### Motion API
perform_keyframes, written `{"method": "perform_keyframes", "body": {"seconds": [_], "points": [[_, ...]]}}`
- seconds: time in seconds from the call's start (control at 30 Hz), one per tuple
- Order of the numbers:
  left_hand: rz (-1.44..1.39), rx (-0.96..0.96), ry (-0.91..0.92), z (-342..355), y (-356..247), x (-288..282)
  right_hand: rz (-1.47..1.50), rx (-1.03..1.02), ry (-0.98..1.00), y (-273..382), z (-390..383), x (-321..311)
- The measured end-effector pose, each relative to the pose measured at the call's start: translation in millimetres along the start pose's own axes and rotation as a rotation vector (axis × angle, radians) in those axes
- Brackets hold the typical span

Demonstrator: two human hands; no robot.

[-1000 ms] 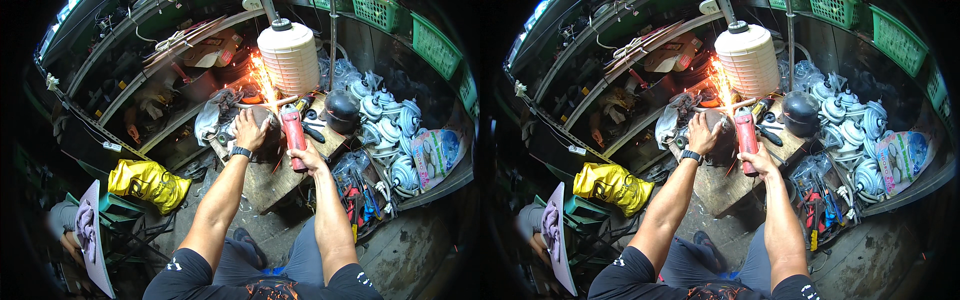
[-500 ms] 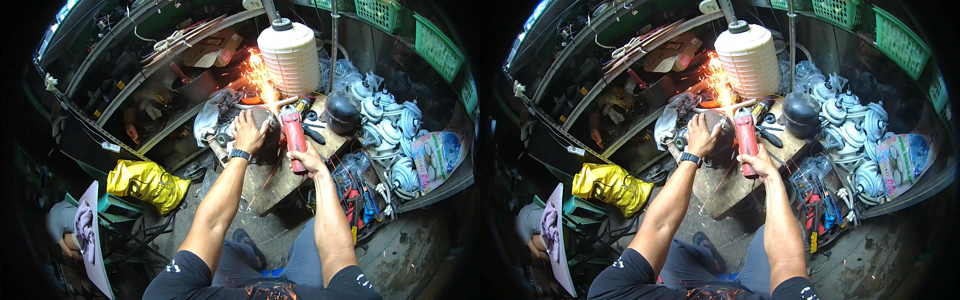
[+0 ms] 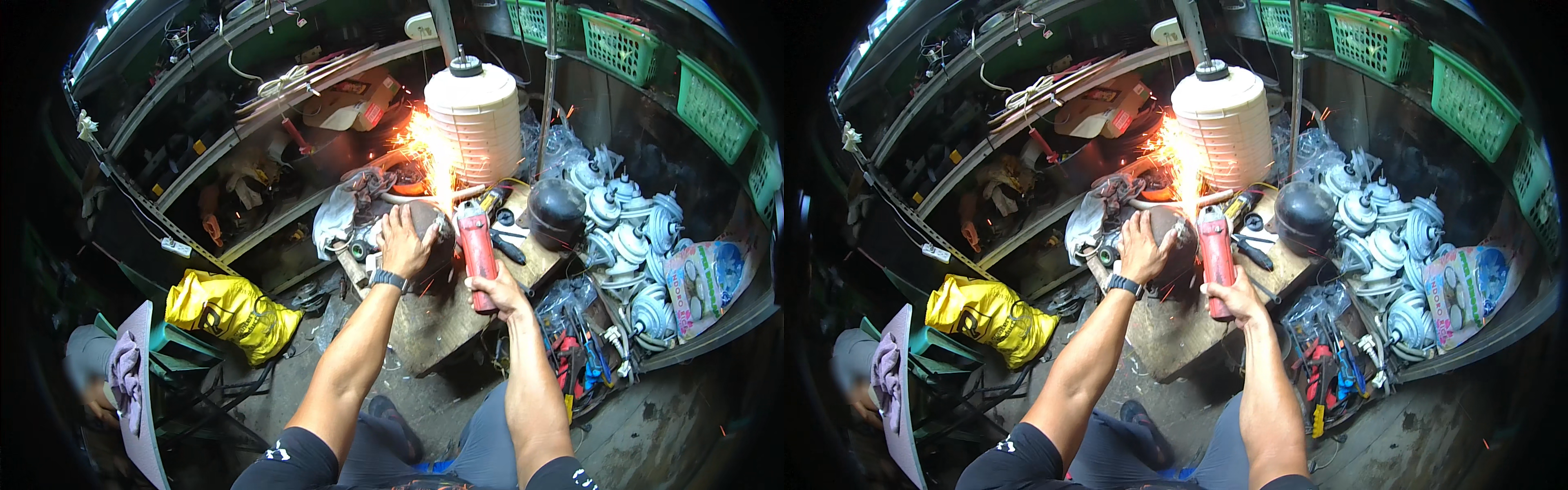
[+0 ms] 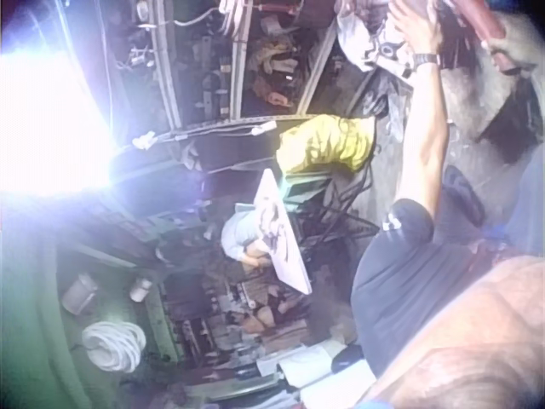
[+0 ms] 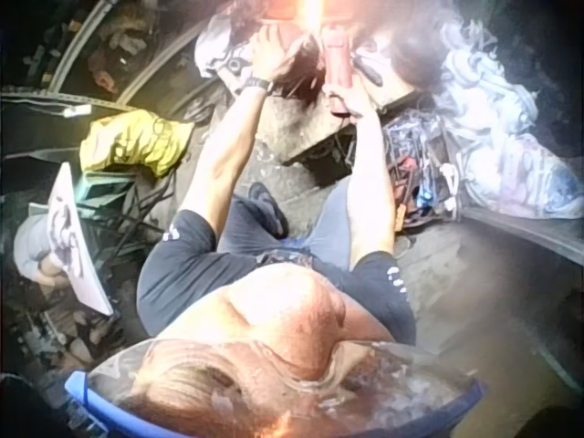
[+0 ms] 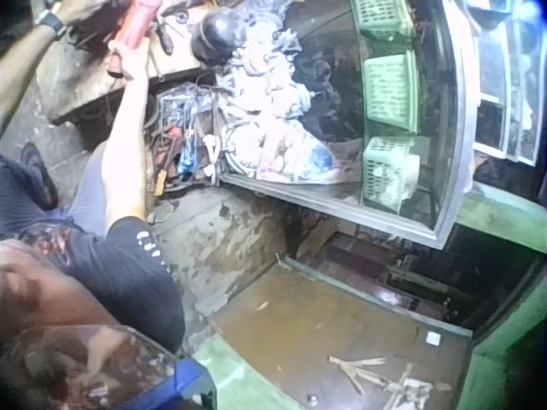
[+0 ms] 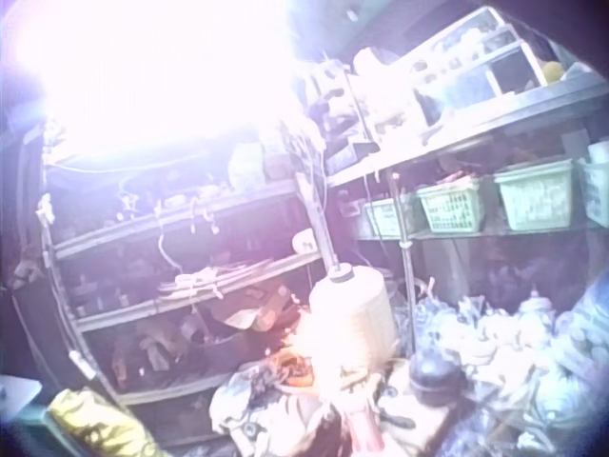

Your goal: The person uses a red power grinder to grind the surface of a black compressor housing while holding it by hand on a wooden work surface.

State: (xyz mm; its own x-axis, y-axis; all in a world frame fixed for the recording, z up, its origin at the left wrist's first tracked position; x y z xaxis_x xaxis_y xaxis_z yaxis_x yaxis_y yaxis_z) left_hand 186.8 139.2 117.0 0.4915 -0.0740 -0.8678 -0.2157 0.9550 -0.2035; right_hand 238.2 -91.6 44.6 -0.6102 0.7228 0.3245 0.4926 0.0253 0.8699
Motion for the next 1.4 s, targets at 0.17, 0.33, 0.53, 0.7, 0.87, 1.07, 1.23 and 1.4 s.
{"method": "perform_keyframes", "body": {"seconds": [0.17, 0.33, 0.53, 0.7, 0.87, 1.07, 1.23, 1.4], "points": [[0.017, -0.008, -0.003, -3, 3, 1, 0.042, 0.026, 0.032, 2, 4, 5], [-0.003, 0.000, -0.030, 0, 1, 2, 0.040, 0.025, -0.022, 5, 0, 5], [0.015, 0.027, -0.045, 0, 3, 2, 0.033, 0.013, -0.024, -1, 4, 2], [0.014, 0.054, -0.068, 0, 2, 1, 0.032, 0.041, 0.029, 3, 6, 6], [0.019, 0.066, -0.058, 0, 1, -2, 0.034, 0.036, 0.028, 10, 8, 16], [-0.042, 0.231, 0.206, 15, 21, -18, 0.093, -0.057, -0.022, 22, -3, 19], [-0.070, 0.366, 0.204, 16, 13, -26, 0.035, -0.085, -0.050, 19, -14, -3], [-0.024, 0.288, 0.102, 8, 6, -26, 0.058, -0.085, -0.021, 13, -28, 6]]}}
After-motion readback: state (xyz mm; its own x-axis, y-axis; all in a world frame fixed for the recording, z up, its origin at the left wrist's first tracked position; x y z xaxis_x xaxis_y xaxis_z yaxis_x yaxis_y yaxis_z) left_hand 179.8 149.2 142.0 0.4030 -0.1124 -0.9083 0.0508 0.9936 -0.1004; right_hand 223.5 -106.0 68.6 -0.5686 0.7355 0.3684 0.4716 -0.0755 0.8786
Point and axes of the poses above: each hand's wrist, its own z-axis towards the middle knuckle, its own x-axis out of the palm, y = z × x, the point moved 5 cm from there along z, towards the middle knuckle, and after that the axes turned 14 degrees about x, right-handed, at the moved point
